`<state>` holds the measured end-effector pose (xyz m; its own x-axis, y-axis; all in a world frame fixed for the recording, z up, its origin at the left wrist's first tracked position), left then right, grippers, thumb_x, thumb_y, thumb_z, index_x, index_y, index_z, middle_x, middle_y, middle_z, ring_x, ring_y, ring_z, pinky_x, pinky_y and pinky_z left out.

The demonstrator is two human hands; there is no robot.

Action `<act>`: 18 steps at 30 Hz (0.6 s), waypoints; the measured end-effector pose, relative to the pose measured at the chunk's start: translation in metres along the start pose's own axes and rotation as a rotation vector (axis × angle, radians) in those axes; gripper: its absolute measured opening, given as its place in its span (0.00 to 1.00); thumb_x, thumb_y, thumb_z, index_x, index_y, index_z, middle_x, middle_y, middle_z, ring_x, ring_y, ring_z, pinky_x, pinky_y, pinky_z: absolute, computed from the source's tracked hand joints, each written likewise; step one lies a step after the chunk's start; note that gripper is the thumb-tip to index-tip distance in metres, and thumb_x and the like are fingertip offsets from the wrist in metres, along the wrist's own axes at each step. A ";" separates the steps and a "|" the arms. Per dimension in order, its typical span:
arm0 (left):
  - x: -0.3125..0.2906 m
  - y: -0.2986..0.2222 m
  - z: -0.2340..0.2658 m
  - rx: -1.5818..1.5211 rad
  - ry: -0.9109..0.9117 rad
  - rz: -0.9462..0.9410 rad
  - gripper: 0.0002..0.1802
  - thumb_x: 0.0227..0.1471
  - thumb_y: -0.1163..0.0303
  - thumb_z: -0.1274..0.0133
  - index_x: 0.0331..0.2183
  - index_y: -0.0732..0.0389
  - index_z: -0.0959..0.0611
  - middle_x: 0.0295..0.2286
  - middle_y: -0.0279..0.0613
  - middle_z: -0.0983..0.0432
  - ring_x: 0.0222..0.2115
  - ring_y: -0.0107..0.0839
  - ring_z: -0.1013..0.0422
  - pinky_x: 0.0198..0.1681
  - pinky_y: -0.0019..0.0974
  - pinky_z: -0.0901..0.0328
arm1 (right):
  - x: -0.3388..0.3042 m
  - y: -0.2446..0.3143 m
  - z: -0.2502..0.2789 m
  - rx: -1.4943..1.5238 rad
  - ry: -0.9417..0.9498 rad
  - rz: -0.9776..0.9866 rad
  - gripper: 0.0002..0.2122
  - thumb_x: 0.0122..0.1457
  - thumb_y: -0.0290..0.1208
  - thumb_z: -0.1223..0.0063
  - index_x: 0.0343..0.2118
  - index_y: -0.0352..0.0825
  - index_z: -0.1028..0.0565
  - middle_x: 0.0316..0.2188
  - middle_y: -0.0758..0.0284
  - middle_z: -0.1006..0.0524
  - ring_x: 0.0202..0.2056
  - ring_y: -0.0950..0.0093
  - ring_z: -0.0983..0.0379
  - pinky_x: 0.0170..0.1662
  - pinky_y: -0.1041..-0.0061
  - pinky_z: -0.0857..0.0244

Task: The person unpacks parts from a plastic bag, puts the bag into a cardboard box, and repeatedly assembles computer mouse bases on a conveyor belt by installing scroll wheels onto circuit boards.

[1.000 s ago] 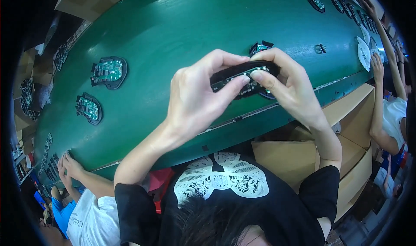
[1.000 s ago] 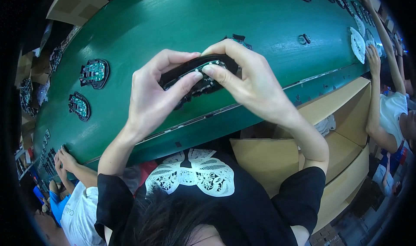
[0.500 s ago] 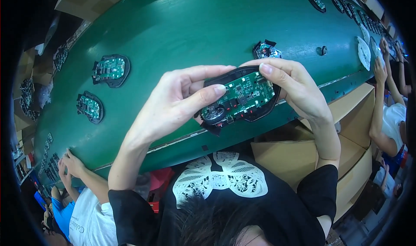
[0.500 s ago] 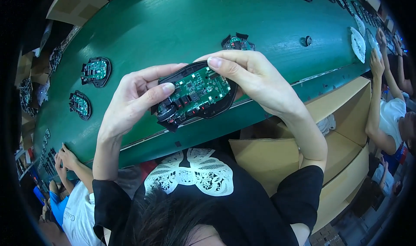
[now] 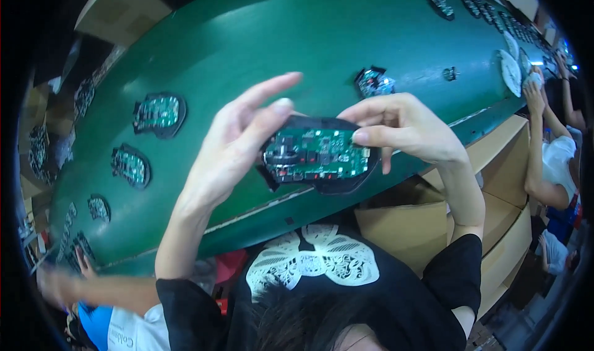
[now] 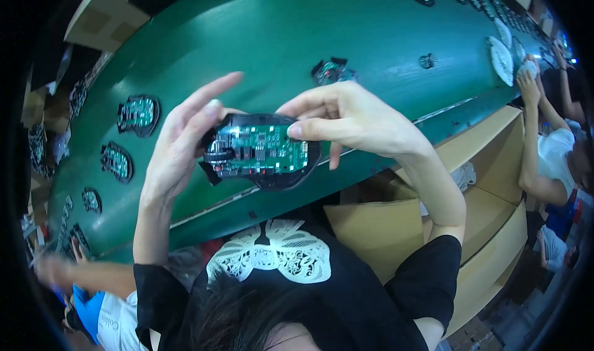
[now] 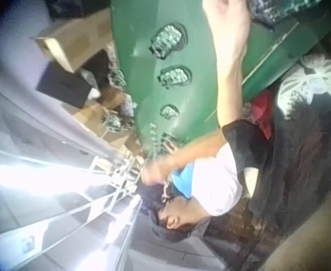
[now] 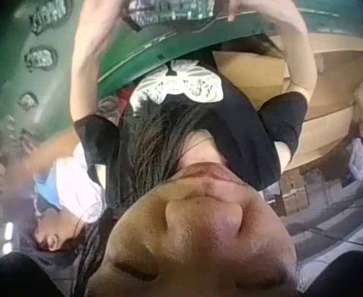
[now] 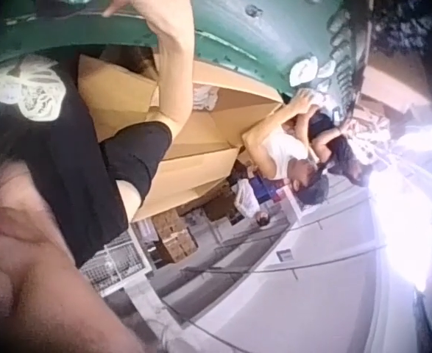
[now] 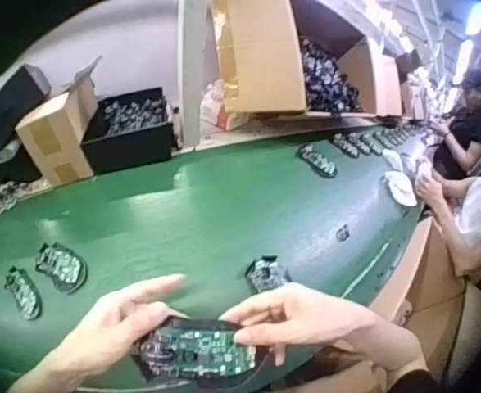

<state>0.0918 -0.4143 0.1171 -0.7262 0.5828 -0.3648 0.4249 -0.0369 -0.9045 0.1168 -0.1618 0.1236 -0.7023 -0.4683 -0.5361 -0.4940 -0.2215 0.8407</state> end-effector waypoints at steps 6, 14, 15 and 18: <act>0.001 -0.014 0.025 0.259 -0.429 -0.222 0.35 0.62 0.55 0.50 0.65 0.60 0.37 0.48 0.47 0.23 0.41 0.29 0.25 0.36 0.31 0.27 | 0.040 -0.006 0.104 0.053 -0.374 0.139 0.26 0.61 0.39 0.40 0.56 0.26 0.28 0.45 0.61 0.21 0.44 0.74 0.24 0.30 0.74 0.22; 0.009 -0.006 0.004 0.863 -0.290 -0.298 0.30 0.52 0.72 0.40 0.57 0.52 0.26 0.48 0.42 0.25 0.46 0.37 0.27 0.44 0.37 0.28 | 0.082 -0.009 0.171 -0.058 -0.809 0.139 0.29 0.63 0.43 0.44 0.59 0.25 0.32 0.50 0.53 0.23 0.43 0.66 0.19 0.43 0.68 0.23; 0.015 -0.008 -0.001 1.022 -0.239 -0.389 0.31 0.51 0.70 0.39 0.57 0.52 0.26 0.49 0.44 0.27 0.48 0.40 0.29 0.46 0.40 0.29 | 0.076 -0.001 0.171 -0.490 -0.892 0.077 0.25 0.63 0.42 0.43 0.56 0.28 0.28 0.46 0.55 0.21 0.41 0.62 0.19 0.42 0.64 0.24; 0.040 0.001 -0.025 1.184 -0.007 -0.554 0.33 0.48 0.64 0.36 0.56 0.52 0.26 0.57 0.49 0.35 0.57 0.56 0.39 0.58 0.53 0.37 | 0.049 0.006 0.178 -1.225 -1.205 0.190 0.16 0.59 0.43 0.42 0.43 0.38 0.19 0.40 0.59 0.19 0.41 0.58 0.20 0.44 0.59 0.27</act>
<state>0.0768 -0.3704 0.1072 -0.6543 0.7469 0.1184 -0.6572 -0.4842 -0.5775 -0.0119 -0.0341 0.0889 -0.9402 0.1624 0.2995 -0.1211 -0.9809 0.1520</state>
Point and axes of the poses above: each hand's wrist, its own x-axis towards the middle knuckle, its own z-axis out of the back of the hand, y = z × x, the point moved 1 cm from there along x, towards the middle knuckle
